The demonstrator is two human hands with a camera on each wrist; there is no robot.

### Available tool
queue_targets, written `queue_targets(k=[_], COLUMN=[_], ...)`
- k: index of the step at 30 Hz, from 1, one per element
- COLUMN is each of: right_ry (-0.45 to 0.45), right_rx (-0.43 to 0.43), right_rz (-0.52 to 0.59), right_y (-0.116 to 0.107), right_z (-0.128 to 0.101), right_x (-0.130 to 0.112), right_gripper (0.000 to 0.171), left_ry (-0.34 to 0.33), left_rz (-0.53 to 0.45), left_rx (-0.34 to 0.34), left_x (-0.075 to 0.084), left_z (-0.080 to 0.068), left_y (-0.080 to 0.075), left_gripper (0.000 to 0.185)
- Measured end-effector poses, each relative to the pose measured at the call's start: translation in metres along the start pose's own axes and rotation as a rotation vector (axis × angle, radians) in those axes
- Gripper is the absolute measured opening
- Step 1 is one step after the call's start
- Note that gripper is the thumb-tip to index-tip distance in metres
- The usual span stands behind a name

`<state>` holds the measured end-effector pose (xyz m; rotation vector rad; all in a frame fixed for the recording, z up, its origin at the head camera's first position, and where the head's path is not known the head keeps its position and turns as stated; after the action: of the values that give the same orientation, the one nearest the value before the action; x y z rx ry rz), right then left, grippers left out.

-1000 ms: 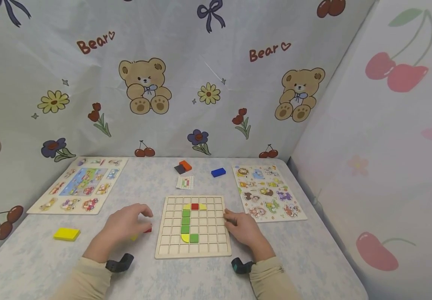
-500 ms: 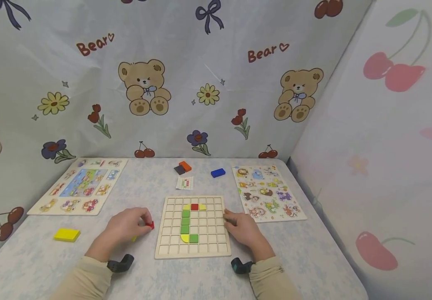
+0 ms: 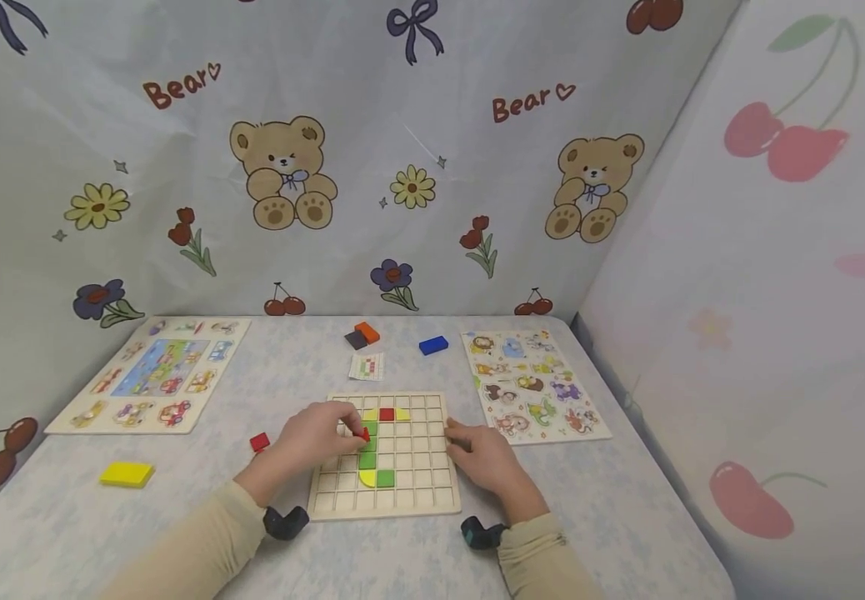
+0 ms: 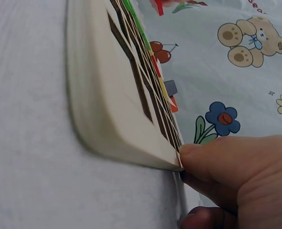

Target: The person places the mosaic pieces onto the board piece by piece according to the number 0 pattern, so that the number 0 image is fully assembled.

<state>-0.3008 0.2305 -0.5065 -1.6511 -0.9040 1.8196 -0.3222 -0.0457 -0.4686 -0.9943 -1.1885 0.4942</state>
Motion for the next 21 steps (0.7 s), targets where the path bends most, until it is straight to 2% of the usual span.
queue_targets(k=[6, 10, 17, 21], right_ry=[-0.008, -0.011, -0.030, -0.030], right_rx=[-0.008, -0.016, -0.014, -0.015], right_rz=[0.011, 0.014, 0.016, 0.024], right_y=[-0.001, 0.000, 0.000, -0.001], right_z=[0.000, 0.000, 0.000, 0.000], right_x=[-0.001, 0.000, 0.001, 0.000], right_gripper=[0.034, 0.033, 0.034, 0.034], left_ry=[0.087, 0.122, 0.137, 0.105], left_rz=[0.059, 0.085, 0.126, 0.110], left_rx=[-0.058, -0.086, -0.107, -0.108], left_x=[0.026, 0.037, 0.046, 0.049], left_z=[0.026, 0.037, 0.049, 0.054], left_y=[0.018, 0.028, 0.042, 0.043], left_gripper=[0.016, 0.016, 0.013, 0.013])
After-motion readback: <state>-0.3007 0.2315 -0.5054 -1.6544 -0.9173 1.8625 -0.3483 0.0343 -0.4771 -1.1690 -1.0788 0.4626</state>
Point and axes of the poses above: each hand's wrist, its own z-axis towards the middle knuckle, its own y-axis out of the palm, x = y × z, the point moved 6 cm from there along z, towards the middle knuckle, and after that the axes turned 2 degrees about y, right-handed, at the moved point
